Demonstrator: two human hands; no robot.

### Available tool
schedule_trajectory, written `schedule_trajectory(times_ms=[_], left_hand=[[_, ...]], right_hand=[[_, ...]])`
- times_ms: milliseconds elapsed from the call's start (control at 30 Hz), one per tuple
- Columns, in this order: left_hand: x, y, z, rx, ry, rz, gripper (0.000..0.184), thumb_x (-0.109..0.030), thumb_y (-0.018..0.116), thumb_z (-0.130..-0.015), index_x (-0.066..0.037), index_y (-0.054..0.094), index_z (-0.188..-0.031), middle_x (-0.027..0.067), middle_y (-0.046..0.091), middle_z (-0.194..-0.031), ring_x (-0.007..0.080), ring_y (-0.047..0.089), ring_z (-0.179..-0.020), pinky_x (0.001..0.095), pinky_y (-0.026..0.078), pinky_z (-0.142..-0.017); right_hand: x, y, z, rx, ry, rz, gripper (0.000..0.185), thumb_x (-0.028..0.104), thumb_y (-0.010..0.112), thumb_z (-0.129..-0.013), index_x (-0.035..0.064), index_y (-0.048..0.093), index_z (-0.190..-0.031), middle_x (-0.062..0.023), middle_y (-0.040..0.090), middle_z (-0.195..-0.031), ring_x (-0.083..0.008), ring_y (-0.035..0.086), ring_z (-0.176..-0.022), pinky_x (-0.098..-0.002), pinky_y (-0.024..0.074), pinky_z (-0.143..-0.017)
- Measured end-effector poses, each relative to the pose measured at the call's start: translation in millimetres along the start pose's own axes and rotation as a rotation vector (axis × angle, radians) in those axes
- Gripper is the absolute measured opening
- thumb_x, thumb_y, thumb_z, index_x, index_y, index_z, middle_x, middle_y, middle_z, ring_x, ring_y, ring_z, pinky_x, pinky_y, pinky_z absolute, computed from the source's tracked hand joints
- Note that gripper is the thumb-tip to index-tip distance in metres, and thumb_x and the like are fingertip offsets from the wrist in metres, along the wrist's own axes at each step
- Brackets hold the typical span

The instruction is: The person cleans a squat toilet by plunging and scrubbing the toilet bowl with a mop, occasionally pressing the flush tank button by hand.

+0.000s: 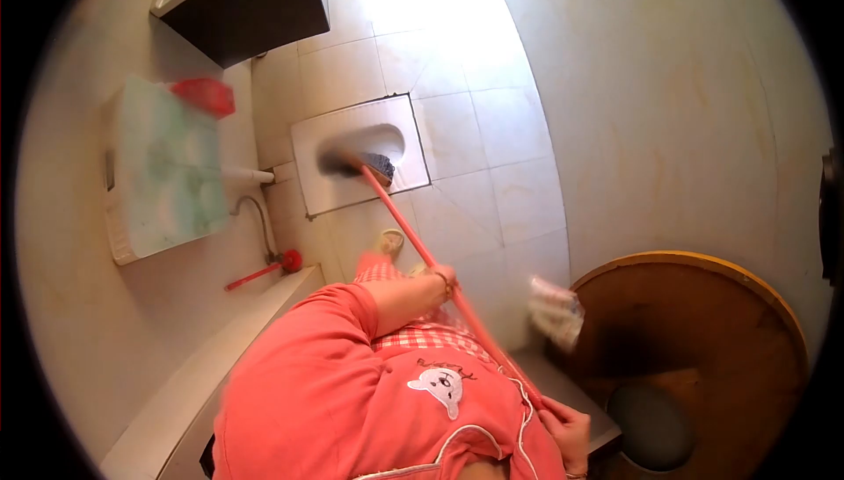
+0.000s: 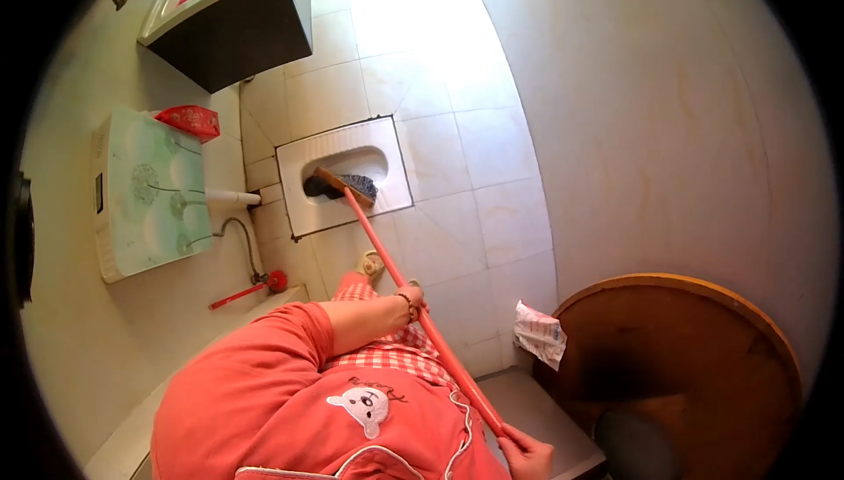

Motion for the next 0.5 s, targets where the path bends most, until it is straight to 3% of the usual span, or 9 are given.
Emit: schedule_trajectory(times_ms=[33, 67, 100, 133, 233, 333, 433, 500], left_hand=[[5, 5, -5, -0.012, 0.038, 0.073, 0.014, -0.005, 0.038, -0.084, -0.001, 0.041, -0.097, 0.011, 0.048, -0.066, 0.0226, 0.052, -0.049, 0.034, 0.048, -0.041], [-17, 14, 101, 0.009, 0.034, 0.122, 0.012, -0.009, 0.04, -0.082, 0.0, 0.045, -0.089, 0.0164, 0.051, -0.065, 0.0226, 0.05, -0.051, 0.0328, 0.044, -0.042], [-14, 23, 107, 0.006, 0.032, 0.116, 0.012, -0.009, 0.04, -0.082, 0.0, 0.045, -0.089, 0.0164, 0.051, -0.065, 0.0226, 0.05, -0.051, 0.0328, 0.044, -0.042], [-7, 37, 110, 0.106, -0.034, 0.272, 0.009, -0.008, 0.044, -0.082, -0.002, 0.043, -0.089, 0.0116, 0.046, -0.063, 0.0206, 0.048, -0.05, 0.0333, 0.045, -0.044], [9, 69, 118, 0.31, -0.148, 0.528, 0.012, -0.007, 0.05, -0.081, -0.005, 0.04, -0.086, 0.0052, 0.039, -0.06, 0.0174, 0.041, -0.049, 0.0335, 0.044, -0.048], [39, 97, 124, 0.404, -0.239, 0.455, 0.011, -0.006, 0.048, -0.085, -0.002, 0.039, -0.089, 0.0073, 0.041, -0.063, 0.0193, 0.046, -0.053, 0.0373, 0.049, -0.052], [54, 128, 131, 0.509, -0.246, 0.348, 0.015, -0.007, 0.048, -0.086, -0.001, 0.039, -0.098, 0.0095, 0.046, -0.065, 0.0225, 0.055, -0.062, 0.0449, 0.055, -0.063], [61, 147, 108, 0.465, -0.262, 0.252, 0.016, -0.007, 0.048, -0.087, -0.001, 0.039, -0.1, 0.0101, 0.048, -0.067, 0.023, 0.056, -0.062, 0.0465, 0.055, -0.063]], right_hand=[[2, -13, 2, -0.002, -0.08, 0.178, 0.026, 0.001, 0.066, -0.071, -0.0027, 0.065, -0.097, -0.0137, 0.067, -0.084, -0.0117, 0.061, -0.076, -0.0215, 0.047, -0.068], [6, -27, 6, -0.033, -0.181, 0.286, 0.027, 0.002, 0.067, -0.07, -0.0004, 0.065, -0.097, -0.0134, 0.066, -0.08, -0.0152, 0.062, -0.071, -0.0243, 0.0474, -0.065], [14, -42, 12, -0.066, -0.282, 0.395, 0.028, 0.004, 0.068, -0.068, 0.0019, 0.066, -0.096, -0.0132, 0.065, -0.075, -0.0187, 0.062, -0.066, -0.0271, 0.0478, -0.062], [37, -49, 21, -0.022, -0.558, 0.542, 0.028, 0.01, 0.061, -0.081, 0.0045, 0.057, -0.108, -0.0094, 0.062, -0.078, -0.0226, 0.06, -0.071, -0.0322, 0.0471, -0.063], [54, -70, 36, -0.005, -0.513, 0.721, 0.035, 0.007, 0.064, -0.078, 0.0025, 0.058, -0.111, -0.0151, 0.063, -0.09, -0.0273, 0.063, -0.076, -0.0314, 0.0484, -0.067], [63, -84, 48, -0.122, -0.352, 0.863, 0.032, 0.009, 0.063, -0.079, 0.0057, 0.059, -0.111, -0.0156, 0.063, -0.092, -0.0298, 0.062, -0.079, -0.0342, 0.0491, -0.068], [57, -91, 44, -0.112, -0.463, 1.044, 0.032, 0.01, 0.062, -0.08, 0.009, 0.059, -0.112, -0.0153, 0.063, -0.095, -0.0295, 0.062, -0.082, -0.0355, 0.0496, -0.068], [43, -84, 32, -0.11, -0.444, 1.096, 0.031, 0.013, 0.06, -0.082, 0.0111, 0.059, -0.113, -0.0139, 0.063, -0.094, -0.029, 0.062, -0.082, -0.0354, 0.05, -0.068]])
Point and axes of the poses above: each hand's wrist, its own z-axis away from the middle knuckle, its own y-axis out of the palm, x = y × z, the point moved 6 cm from there along -z, towards the middle knuckle
